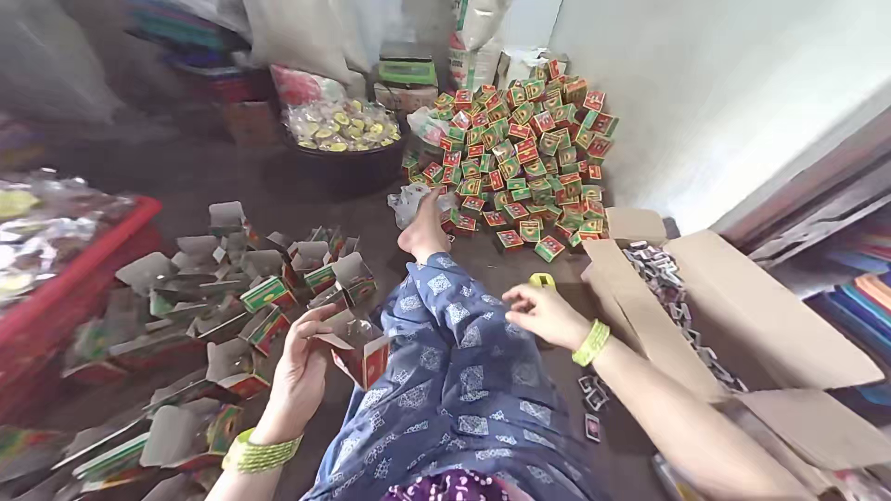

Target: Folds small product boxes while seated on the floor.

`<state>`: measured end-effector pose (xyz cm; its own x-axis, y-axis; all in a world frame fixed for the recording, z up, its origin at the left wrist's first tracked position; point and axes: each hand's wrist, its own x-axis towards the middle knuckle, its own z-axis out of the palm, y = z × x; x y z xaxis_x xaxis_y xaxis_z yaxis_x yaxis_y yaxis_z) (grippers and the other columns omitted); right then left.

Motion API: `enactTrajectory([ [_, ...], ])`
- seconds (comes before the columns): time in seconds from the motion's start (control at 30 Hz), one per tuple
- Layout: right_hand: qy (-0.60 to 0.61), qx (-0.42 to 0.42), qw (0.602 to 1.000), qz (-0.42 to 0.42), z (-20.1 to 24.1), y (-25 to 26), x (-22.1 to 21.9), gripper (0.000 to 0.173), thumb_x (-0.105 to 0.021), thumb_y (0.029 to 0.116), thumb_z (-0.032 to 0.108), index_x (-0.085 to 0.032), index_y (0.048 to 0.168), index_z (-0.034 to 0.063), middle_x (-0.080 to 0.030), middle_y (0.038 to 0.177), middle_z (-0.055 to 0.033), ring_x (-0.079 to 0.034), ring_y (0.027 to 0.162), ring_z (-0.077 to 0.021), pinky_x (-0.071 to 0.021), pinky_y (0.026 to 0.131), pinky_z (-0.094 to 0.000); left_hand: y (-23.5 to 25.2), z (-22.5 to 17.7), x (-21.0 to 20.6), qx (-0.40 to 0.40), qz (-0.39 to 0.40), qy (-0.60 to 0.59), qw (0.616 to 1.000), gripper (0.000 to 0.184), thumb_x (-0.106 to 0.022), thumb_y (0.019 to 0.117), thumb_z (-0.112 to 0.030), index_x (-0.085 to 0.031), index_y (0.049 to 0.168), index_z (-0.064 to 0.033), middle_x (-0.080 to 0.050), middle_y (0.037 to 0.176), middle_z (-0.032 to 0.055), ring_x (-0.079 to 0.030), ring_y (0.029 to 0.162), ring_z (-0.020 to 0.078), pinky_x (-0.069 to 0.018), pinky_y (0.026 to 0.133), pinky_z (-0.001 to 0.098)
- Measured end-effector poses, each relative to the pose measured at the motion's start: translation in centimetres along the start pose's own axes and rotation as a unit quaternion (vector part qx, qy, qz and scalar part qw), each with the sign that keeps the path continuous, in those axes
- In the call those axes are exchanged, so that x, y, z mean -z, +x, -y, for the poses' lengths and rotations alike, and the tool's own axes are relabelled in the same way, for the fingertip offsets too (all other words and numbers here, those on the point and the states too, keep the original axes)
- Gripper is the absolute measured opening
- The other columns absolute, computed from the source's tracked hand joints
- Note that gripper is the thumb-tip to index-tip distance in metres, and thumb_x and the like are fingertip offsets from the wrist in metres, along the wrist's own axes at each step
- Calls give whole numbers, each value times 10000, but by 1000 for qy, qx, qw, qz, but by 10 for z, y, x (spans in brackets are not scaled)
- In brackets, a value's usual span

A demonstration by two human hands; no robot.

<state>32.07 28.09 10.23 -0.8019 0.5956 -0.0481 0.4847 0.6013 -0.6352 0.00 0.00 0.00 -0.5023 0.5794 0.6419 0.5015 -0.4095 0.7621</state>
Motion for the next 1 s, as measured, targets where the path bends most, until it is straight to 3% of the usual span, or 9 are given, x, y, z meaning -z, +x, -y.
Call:
enactTrajectory([
  [0.17,22,-89,996,-21,-58,-50,-34,377,-731,943,275,-684,1264,81,-694,1230,-112,-718,992,-184,-592,931,-389,-5,-46,-49,142,55,-362,920,282,-468,1040,-460,-630,1130,-248,-661,1290,77,-631,1200,249,-546,974,392],
  [0.3,17,-170,981,-94,-91,-87,-28,354,-735,949,251,-689,1252,73,-696,1251,-102,-727,1006,-179,-603,929,-373,-31,-54,-108,299,160,-581,740,258,-560,962,-436,-691,1026,-224,-670,1235,130,-681,1093,356,-580,924,529],
  [0.37,-3,-195,974,-118,-102,-104,-22,347,-730,949,234,-692,1241,50,-702,1236,-125,-707,1066,-208,-573,975,-395,-40,-53,-127,372,203,-605,674,264,-547,973,-353,-639,1172,-206,-662,1249,165,-656,1124,375,-538,968,538],
  [0.47,-39,-239,963,-121,-122,-127,-13,357,-708,953,250,-693,1242,41,-706,1226,-134,-672,1148,-231,-523,1041,-426,-38,-47,-129,440,210,-484,726,493,-467,1031,-269,-368,1492,-123,-647,1301,192,-655,1162,350,-548,978,515],
  [0.57,-63,-318,941,-93,-147,-146,-14,370,-686,963,260,-681,1267,49,-698,1249,-143,-650,1200,-252,-489,1080,-459,-44,-52,-110,425,225,-218,849,383,-338,1106,-226,-529,1388,-49,-695,1214,76,-683,1085,170,-585,947,383],
  [0.7,-77,-402,910,-63,-175,-154,-30,367,-689,967,226,-672,1270,20,-681,1246,-218,-631,1219,-352,-457,1084,-548,-61,-61,-85,427,254,-155,854,806,-24,1030,-633,-537,1348,-99,-724,1161,-4,-706,1050,119,-602,905,345],
  [0.77,-99,-412,905,-32,-190,-153,-45,384,-707,940,203,-667,1276,22,-679,1234,-242,-635,1198,-404,-471,1048,-600,-73,-59,-76,383,279,-164,865,805,-346,969,-752,-481,1399,-85,-706,1186,-7,-695,1058,119,-597,902,325],
  [0.83,-107,-407,907,-10,-201,-151,-58,467,-745,902,217,-644,1312,17,-637,1295,-272,-605,1224,-446,-459,1049,-636,-76,-65,-78,339,292,-103,889,902,-834,763,-518,-440,1409,-27,-697,1207,25,-698,1071,118,-610,916,314],
  [1.0,-193,-393,899,8,-210,-138,-73,492,-642,976,272,-583,1383,3,-528,1423,-306,-556,1276,-479,-453,1054,-636,-65,-75,-100,262,290,-77,917,817,-940,678,-207,-518,1348,-3,-700,1225,41,-685,1118,121,-585,992,321],
])
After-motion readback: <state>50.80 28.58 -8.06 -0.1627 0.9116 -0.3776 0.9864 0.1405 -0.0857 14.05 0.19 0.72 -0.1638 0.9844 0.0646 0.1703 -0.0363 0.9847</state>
